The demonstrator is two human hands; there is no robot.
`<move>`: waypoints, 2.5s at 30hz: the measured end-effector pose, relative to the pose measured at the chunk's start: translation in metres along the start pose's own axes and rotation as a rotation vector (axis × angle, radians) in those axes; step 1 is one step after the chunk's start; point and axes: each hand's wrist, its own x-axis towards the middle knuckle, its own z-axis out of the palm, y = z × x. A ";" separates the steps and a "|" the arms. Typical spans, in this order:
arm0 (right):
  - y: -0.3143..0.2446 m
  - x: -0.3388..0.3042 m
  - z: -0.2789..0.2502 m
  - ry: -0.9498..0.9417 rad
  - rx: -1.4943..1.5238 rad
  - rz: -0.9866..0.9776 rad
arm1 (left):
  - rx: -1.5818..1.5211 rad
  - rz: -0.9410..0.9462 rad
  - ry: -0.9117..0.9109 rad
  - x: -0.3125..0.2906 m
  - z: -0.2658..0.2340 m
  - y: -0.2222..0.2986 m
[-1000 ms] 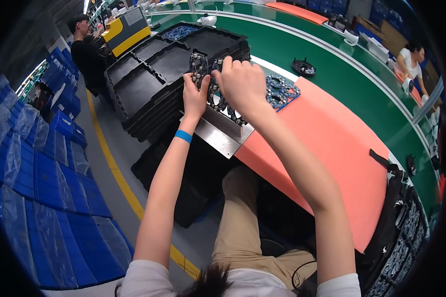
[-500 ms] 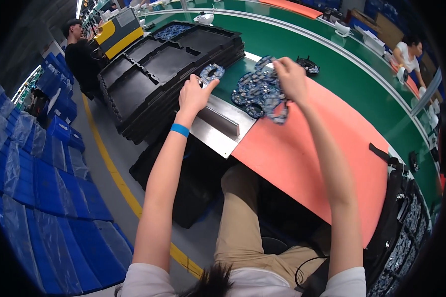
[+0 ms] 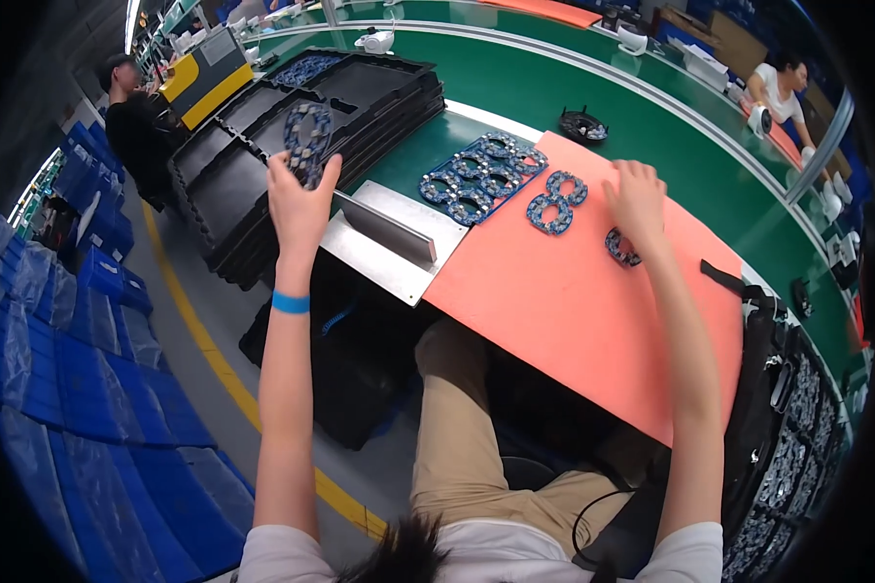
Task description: Assemble circular LED circuit boards by placing small electronic components into the designated holes on the blue board frames.
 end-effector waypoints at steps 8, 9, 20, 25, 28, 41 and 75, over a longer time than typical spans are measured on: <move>-0.198 0.005 -0.036 -0.144 0.820 -0.552 | -0.034 -0.202 -0.070 -0.063 -0.047 0.012; -0.208 0.004 -0.031 -0.213 0.768 -0.590 | -0.014 -0.186 -0.069 -0.070 -0.052 0.014; -0.134 -0.068 -0.131 -0.410 0.985 -0.198 | -0.035 -0.217 -0.179 -0.119 -0.075 0.033; -0.111 -0.166 -0.195 -0.722 1.100 0.295 | -0.088 -0.212 -0.293 -0.142 -0.076 0.048; -0.090 -0.231 -0.191 -0.675 0.716 0.377 | -0.165 -0.086 -0.407 -0.159 -0.060 0.078; -0.097 -0.207 -0.225 -0.603 0.668 0.465 | -0.340 0.678 -1.122 -0.249 -0.045 0.173; -0.143 -0.144 -0.191 -1.002 2.059 0.503 | -1.087 -0.486 -0.912 -0.244 -0.114 0.122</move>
